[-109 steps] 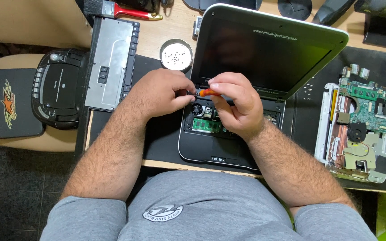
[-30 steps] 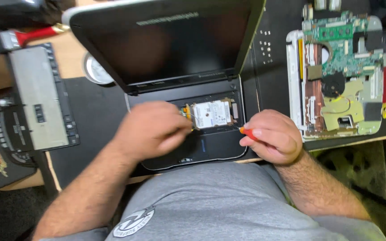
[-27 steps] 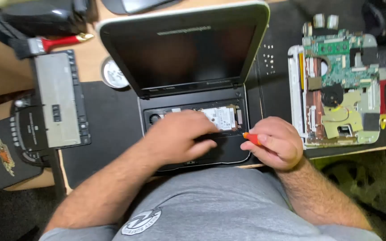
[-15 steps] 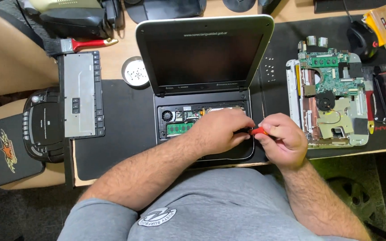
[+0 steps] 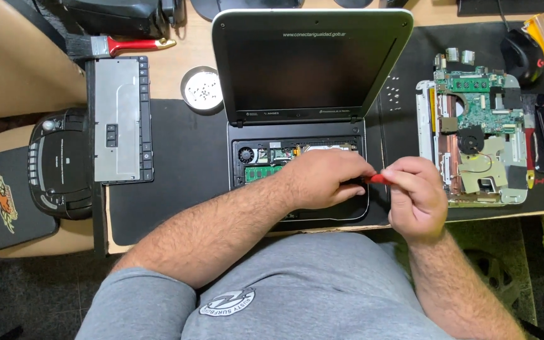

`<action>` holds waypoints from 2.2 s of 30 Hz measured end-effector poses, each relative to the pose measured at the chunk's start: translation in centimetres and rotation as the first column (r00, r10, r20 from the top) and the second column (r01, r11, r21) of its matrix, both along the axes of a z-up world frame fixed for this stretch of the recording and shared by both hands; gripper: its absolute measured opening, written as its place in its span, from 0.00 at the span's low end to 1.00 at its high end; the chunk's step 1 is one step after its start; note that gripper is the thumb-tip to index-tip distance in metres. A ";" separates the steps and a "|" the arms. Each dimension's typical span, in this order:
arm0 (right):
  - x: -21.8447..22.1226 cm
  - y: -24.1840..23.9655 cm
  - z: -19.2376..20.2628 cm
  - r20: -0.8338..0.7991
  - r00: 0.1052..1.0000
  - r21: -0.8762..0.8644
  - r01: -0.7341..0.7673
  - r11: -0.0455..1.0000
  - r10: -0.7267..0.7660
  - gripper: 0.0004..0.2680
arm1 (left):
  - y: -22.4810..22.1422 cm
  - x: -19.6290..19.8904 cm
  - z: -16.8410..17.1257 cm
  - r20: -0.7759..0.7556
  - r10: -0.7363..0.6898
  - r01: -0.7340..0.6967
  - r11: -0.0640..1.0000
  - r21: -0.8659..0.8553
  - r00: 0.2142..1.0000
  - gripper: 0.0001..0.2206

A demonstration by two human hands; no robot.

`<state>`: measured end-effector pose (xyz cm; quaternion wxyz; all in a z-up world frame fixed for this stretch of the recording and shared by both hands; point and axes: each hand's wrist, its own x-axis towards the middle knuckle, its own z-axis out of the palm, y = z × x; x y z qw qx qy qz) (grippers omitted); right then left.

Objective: Disassembling a laptop to inspect internal components by removing the hard drive and RAM modules using a screwdriver.

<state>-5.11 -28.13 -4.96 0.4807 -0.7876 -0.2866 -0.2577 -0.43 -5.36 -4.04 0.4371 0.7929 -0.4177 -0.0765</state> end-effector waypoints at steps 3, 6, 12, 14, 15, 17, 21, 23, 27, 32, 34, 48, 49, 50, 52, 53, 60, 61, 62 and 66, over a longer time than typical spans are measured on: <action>-0.1 0.9 0.6 0.004 1.000 0.057 -0.017 0.998 0.017 0.05 | -0.1 -0.2 0.7 -0.050 -0.017 0.015 0.999 -0.042 0.999 0.15; -0.3 0.8 0.4 0.059 0.998 0.054 -0.042 0.998 0.038 0.04 | -0.5 -0.6 0.0 -0.020 -0.031 0.029 0.992 -0.125 0.999 0.15; -0.4 -0.3 -0.5 0.162 0.986 -0.003 -0.051 0.999 0.051 0.08 | -1.0 -0.5 -0.7 0.001 -0.053 0.052 0.991 -0.127 0.999 0.10; -0.3 -0.1 -0.4 0.140 0.989 0.014 -0.042 0.999 0.040 0.07 | -1.5 -0.6 -1.2 0.030 -0.020 0.023 0.994 -0.104 0.999 0.09; -0.2 0.0 -0.3 0.120 0.992 0.030 -0.033 0.999 0.029 0.06 | -1.8 -0.7 -1.5 0.061 0.012 -0.007 0.997 -0.082 0.998 0.08; -0.3 0.0 -0.1 0.116 0.993 0.010 -0.034 0.999 0.033 0.05 | -1.5 -0.4 -1.3 0.058 0.035 -0.032 0.998 -0.055 0.998 0.08; -0.1 0.4 0.4 0.103 0.993 0.006 -0.059 0.998 0.058 0.04 | -1.3 -0.2 -0.7 0.040 0.028 -0.025 0.998 -0.055 0.999 0.09; -0.1 0.6 0.6 0.106 0.993 0.024 -0.054 0.998 0.051 0.04 | -0.9 -0.5 0.3 0.023 0.011 -0.009 0.998 -0.068 1.000 0.11; -0.3 -0.5 -0.3 0.107 0.992 0.008 -0.072 0.997 0.070 0.08 | -0.8 -0.5 0.2 0.001 -0.030 0.030 0.995 -0.099 1.000 0.13; -0.3 0.0 -0.7 0.118 0.992 0.027 -0.057 0.998 0.054 0.08 | -1.6 -0.6 -1.1 0.079 0.013 -0.003 0.993 -0.118 0.997 0.11; -0.3 0.1 -0.6 0.117 0.992 0.022 -0.055 0.998 0.052 0.08 | -1.7 -0.6 -1.3 0.098 0.027 -0.017 0.995 -0.103 0.995 0.09; -0.5 0.8 0.2 0.063 0.998 -0.003 -0.009 1.000 0.009 0.06 | -1.9 -0.3 -1.8 0.093 0.056 -0.048 0.995 -0.085 0.994 0.07; -0.6 0.9 0.4 0.062 0.998 -0.003 -0.008 1.000 0.009 0.06 | -2.0 -0.4 -2.0 0.091 0.056 -0.048 0.995 -0.085 0.994 0.07; -0.5 1.1 0.6 0.067 0.997 -0.012 -0.026 1.000 0.027 0.06 | -2.2 -0.4 -2.2 0.102 0.061 -0.053 0.995 -0.085 0.993 0.06; -0.5 1.0 0.4 0.072 0.996 -0.021 -0.044 0.999 0.045 0.06 | -2.2 -0.5 -2.0 0.113 0.067 -0.057 0.995 -0.085 0.991 0.06; -0.4 0.7 0.1 0.070 0.996 -0.011 -0.055 0.998 0.056 0.06 | -2.0 -0.5 -1.6 0.129 0.073 -0.064 0.995 -0.079 0.989 0.06; -0.6 0.3 -0.6 0.065 0.998 0.005 -0.002 1.000 0.002 0.06 | -1.6 -0.4 -1.2 0.157 0.122 -0.119 0.992 -0.028 0.980 0.10; -0.6 0.6 -0.3 0.065 0.998 0.005 -0.002 1.000 0.001 0.06 | -1.3 -0.3 -0.8 0.158 0.122 -0.119 0.993 -0.028 0.980 0.10; -0.5 0.9 -0.1 0.048 0.999 0.017 -0.009 1.000 0.008 0.03 | -1.0 -0.3 -0.4 0.149 0.145 -0.143 0.989 -0.024 0.978 0.11; -0.6 1.5 0.6 0.008 0.999 0.064 -0.033 0.997 0.033 0.05 | 0.1 0.1 -0.1 0.136 0.194 -0.200 0.979 0.031 0.971 0.12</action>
